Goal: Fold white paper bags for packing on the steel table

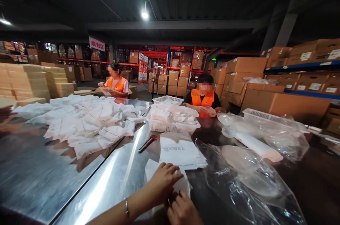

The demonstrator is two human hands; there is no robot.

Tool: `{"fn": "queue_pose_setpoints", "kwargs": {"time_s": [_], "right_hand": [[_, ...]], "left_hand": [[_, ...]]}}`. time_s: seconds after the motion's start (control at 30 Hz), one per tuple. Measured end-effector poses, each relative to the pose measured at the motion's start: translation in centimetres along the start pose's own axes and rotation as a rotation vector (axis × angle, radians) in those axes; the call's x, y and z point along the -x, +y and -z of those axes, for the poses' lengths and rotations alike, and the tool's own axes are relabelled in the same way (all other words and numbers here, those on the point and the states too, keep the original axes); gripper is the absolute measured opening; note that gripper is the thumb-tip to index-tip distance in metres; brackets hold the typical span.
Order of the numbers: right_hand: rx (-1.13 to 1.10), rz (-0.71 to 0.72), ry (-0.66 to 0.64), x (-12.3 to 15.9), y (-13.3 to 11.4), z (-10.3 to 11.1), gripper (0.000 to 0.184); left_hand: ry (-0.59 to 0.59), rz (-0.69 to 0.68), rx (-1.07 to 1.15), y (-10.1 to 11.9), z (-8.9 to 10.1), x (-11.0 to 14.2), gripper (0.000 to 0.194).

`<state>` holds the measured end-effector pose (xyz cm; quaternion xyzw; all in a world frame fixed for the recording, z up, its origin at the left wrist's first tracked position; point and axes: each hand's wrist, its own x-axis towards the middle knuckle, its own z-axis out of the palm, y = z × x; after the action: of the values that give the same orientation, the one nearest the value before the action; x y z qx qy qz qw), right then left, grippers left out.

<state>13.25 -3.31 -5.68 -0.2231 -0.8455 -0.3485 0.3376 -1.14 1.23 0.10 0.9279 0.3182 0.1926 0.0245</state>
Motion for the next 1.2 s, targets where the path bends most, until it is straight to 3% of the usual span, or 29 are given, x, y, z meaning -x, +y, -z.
{"fn": "queue_pose_setpoints", "kwargs": {"time_s": [0.23,0.4,0.53,0.63,0.77,0.9,1.07,1.2], "right_hand": [[-0.006,0.022,-0.024,-0.6,-0.5,0.6,0.042],[-0.018,0.096,0.005,-1.0,-1.0,0.6,0.04],[-0.044,0.117,0.015,-1.0,-1.0,0.7,0.04],[-0.049,0.091,-0.012,-0.8,-0.9,0.8,0.04],[-0.04,0.049,-0.057,-0.9,-0.9,1.1,0.041],[-0.088,0.0,-0.042,-1.5,-0.7,1.6,0.048],[-0.097,0.039,-0.059,-1.6,-0.4,1.8,0.046],[-0.071,0.037,-0.017,-1.2,-0.4,1.1,0.044]], "left_hand": [[0.04,-0.103,-0.185,0.3,0.3,0.0,0.04],[-0.002,-0.028,-0.092,0.0,1.1,0.4,0.054],[-0.062,-0.005,-0.085,0.3,1.5,0.5,0.044],[-0.044,-0.061,-0.146,0.4,1.5,0.3,0.043],[0.012,-0.152,-0.231,0.0,0.7,-0.1,0.012],[-0.009,-0.111,-0.302,-0.3,0.1,-0.5,0.011],[-0.078,-0.017,-0.248,0.4,0.5,-0.6,0.01],[0.018,0.067,-0.214,1.1,0.8,-0.3,0.011]]}}
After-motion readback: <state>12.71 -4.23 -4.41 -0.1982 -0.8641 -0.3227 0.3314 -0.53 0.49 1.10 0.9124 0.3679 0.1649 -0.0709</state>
